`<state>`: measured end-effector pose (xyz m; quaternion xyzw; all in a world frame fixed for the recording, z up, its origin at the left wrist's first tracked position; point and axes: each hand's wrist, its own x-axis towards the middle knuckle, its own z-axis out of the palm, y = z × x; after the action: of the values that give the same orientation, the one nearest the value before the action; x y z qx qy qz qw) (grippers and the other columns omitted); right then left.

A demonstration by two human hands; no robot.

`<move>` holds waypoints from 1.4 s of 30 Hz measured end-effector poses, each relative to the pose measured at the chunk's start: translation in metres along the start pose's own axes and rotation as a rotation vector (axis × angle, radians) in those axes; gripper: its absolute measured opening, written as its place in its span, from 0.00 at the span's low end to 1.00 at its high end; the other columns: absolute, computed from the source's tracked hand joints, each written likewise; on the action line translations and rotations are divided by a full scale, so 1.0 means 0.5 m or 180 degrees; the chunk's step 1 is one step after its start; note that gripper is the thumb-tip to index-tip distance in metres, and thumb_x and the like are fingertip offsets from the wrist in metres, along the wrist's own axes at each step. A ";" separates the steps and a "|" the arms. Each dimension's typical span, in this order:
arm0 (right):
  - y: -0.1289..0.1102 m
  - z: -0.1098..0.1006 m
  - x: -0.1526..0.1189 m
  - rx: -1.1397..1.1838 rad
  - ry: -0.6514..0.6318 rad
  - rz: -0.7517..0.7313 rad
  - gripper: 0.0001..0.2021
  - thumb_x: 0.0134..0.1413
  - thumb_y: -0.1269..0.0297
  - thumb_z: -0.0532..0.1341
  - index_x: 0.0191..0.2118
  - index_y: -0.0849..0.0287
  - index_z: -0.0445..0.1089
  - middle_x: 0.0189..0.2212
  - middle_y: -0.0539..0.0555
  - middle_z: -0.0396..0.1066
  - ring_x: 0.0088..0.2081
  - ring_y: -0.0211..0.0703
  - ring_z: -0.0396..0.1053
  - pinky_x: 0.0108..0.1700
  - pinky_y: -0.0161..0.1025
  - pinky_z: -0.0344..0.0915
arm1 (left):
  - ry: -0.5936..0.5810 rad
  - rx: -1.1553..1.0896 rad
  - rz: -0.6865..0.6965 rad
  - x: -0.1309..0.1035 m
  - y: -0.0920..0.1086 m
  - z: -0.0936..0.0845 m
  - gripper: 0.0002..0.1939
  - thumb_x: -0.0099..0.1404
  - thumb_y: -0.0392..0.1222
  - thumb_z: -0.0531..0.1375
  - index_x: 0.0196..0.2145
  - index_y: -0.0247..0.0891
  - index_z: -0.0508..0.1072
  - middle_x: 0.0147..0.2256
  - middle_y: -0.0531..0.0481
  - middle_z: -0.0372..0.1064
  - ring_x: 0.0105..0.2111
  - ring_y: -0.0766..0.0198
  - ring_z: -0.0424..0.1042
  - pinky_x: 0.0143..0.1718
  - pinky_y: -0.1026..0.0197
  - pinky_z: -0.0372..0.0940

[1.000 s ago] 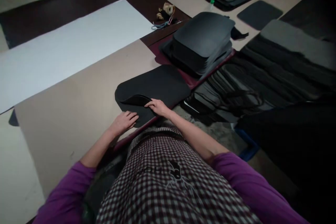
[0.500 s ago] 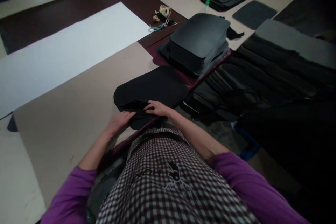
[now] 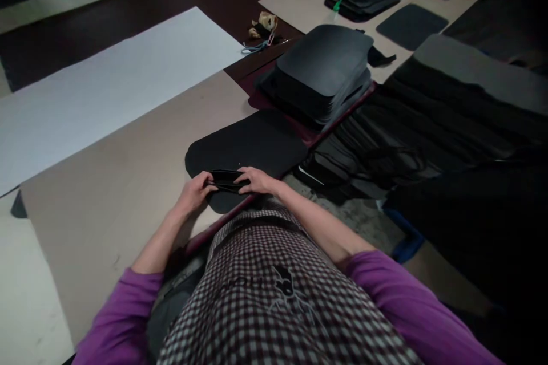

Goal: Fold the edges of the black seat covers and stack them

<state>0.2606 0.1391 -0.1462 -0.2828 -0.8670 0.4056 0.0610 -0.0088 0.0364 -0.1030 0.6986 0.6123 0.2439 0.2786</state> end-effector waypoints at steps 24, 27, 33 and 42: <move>0.015 0.011 0.020 0.0920 0.1813 0.0499 0.18 0.56 0.61 0.64 0.50 0.54 0.59 0.42 0.51 0.67 0.43 0.45 0.68 0.46 0.40 0.64 | -0.0131 0.0899 0.1302 -0.080 0.033 0.013 0.29 0.70 0.50 0.61 0.66 0.44 0.62 0.63 0.38 0.66 0.63 0.50 0.65 0.62 0.43 0.63; 0.032 0.010 0.020 0.1467 0.2142 0.0288 0.23 0.49 0.63 0.66 0.49 0.55 0.59 0.48 0.53 0.65 0.49 0.45 0.66 0.49 0.41 0.64 | -0.0802 0.1285 0.1184 -0.110 -0.008 0.040 0.33 0.70 0.53 0.60 0.69 0.47 0.59 0.68 0.39 0.60 0.68 0.42 0.57 0.61 0.36 0.60; 0.012 0.011 -0.003 0.1177 0.1026 0.0002 0.10 0.56 0.72 0.56 0.30 0.58 0.74 0.32 0.50 0.73 0.39 0.42 0.70 0.55 0.45 0.65 | -0.0773 0.1463 0.1206 -0.106 -0.064 0.044 0.26 0.72 0.46 0.58 0.66 0.41 0.65 0.64 0.39 0.67 0.64 0.46 0.63 0.59 0.42 0.65; -0.007 0.014 0.003 0.0682 0.0642 0.0280 0.16 0.63 0.75 0.58 0.46 0.52 0.82 0.45 0.51 0.80 0.57 0.47 0.72 0.66 0.48 0.61 | -0.1107 0.1950 0.1562 -0.101 -0.055 0.023 0.25 0.73 0.34 0.53 0.65 0.44 0.65 0.66 0.39 0.64 0.65 0.46 0.63 0.56 0.46 0.64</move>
<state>0.2555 0.1335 -0.1485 -0.3517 -0.7950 0.4677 0.1597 -0.0274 -0.0120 -0.1303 0.9047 0.4160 -0.0115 0.0910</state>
